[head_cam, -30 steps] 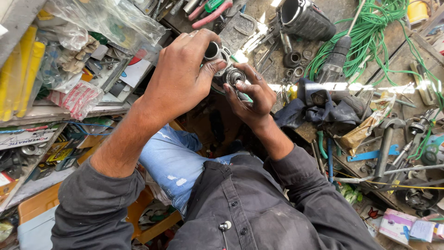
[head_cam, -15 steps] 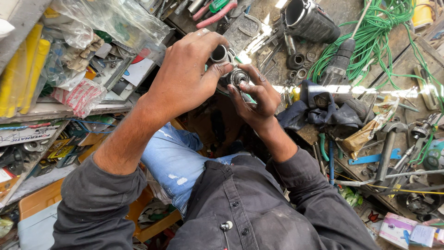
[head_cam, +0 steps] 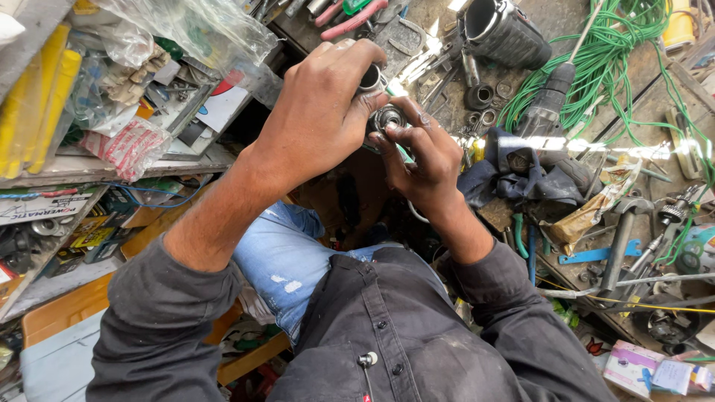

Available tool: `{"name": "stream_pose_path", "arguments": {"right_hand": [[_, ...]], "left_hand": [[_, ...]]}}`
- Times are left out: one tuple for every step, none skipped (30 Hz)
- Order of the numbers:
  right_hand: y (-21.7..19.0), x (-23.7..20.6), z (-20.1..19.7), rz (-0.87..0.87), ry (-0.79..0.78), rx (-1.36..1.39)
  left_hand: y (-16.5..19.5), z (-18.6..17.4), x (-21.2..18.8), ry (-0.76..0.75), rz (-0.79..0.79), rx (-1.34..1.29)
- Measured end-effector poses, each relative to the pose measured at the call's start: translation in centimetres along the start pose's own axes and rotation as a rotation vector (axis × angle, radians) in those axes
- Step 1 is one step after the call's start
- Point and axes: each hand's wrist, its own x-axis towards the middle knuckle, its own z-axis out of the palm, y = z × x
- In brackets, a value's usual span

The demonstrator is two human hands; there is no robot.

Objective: The person sits at a cluttered workbench repairing a green angle grinder. They use pliers to work on small metal parts, handle a cylindrical metal component, wipe parts with a dark cloth, and fit a metal sleeve onto the grinder's gear head, pressing and twisting it into place by hand.

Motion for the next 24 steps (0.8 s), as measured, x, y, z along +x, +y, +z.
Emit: {"name": "stream_pose_path", "arguments": {"right_hand": [[-0.2, 0.0, 0.0, -0.002, -0.011, -0.019], [-0.3, 0.0, 0.0, -0.002, -0.021, -0.038], [-0.4, -0.1, 0.1, -0.022, -0.023, -0.067], [-0.6, -0.1, 0.1, -0.041, -0.026, -0.098], [-0.6, -0.2, 0.2, -0.060, -0.032, -0.131], [-0.6, -0.2, 0.2, -0.041, -0.032, -0.122], [-0.6, -0.2, 0.2, -0.024, -0.031, -0.112], [-0.5, -0.2, 0.2, -0.004, -0.031, -0.100], [-0.5, -0.2, 0.2, 0.002, -0.040, -0.106], [-0.4, -0.2, 0.2, 0.006, -0.048, -0.112], [-0.3, -0.2, 0.2, 0.014, -0.058, -0.119], [-0.3, -0.1, 0.1, 0.025, -0.059, -0.125], [-0.2, 0.0, 0.1, 0.029, -0.058, -0.131], [-0.2, 0.1, 0.1, 0.032, -0.056, -0.134], [-0.2, 0.1, 0.1, 0.030, -0.059, -0.125], [-0.2, 0.2, 0.1, 0.030, -0.065, -0.116], [-0.3, 0.3, 0.0, 0.030, -0.069, -0.107], [-0.4, 0.4, 0.0, 0.041, -0.069, -0.100], [-0.4, 0.5, -0.1, 0.048, -0.069, -0.092], [-0.5, 0.6, -0.2, 0.054, -0.067, -0.085], [-0.6, 0.7, -0.2, 0.058, -0.076, -0.076], [-0.7, 0.8, -0.4, 0.065, -0.087, -0.067], [-0.8, 1.0, -0.5, 0.070, -0.097, -0.061], [-0.8, 1.1, -0.6, 0.082, -0.108, -0.051]], "left_hand": [[0.0, 0.1, 0.0, 0.004, 0.000, -0.010], [-0.1, 0.1, 0.0, 0.006, 0.000, -0.019], [-0.1, 0.2, 0.0, 0.006, 0.002, -0.028], [-0.2, 0.1, 0.0, 0.004, 0.000, -0.027], [-0.3, 0.2, 0.0, 0.003, -0.003, -0.029], [-0.3, 0.2, 0.1, 0.003, -0.002, -0.029], [-0.4, 0.1, 0.1, 0.003, 0.001, -0.035], [-0.5, 0.1, 0.0, 0.002, 0.001, -0.041], [-0.6, 0.0, 0.0, 0.001, 0.003, -0.047], [-0.7, -0.1, 0.0, 0.009, 0.006, -0.065], [-0.8, -0.2, -0.1, 0.014, 0.007, -0.085], [-0.9, -0.2, -0.2, 0.020, 0.007, -0.106], [-0.9, -0.2, -0.2, 0.013, -0.012, -0.119], [-1.0, -0.3, -0.2, 0.005, -0.032, -0.130], [-1.0, -0.3, -0.3, -0.006, -0.057, -0.143], [-1.0, -0.3, -0.4, 0.004, -0.056, -0.150], [-1.0, -0.3, -0.4, 0.014, -0.053, -0.157], [-1.0, -0.3, -0.5, 0.023, -0.050, -0.164], [-1.0, -0.4, -0.4, 0.011, -0.071, -0.178], [-1.0, -0.4, -0.4, -0.001, -0.090, -0.191], [-1.0, -0.5, -0.4, -0.016, -0.109, -0.206], [-1.0, -0.6, -0.5, -0.015, -0.111, -0.228], [-0.9, -0.8, -0.6, -0.011, -0.110, -0.250], [-1.0, -0.9, -0.7, -0.007, -0.106, -0.272]]}}
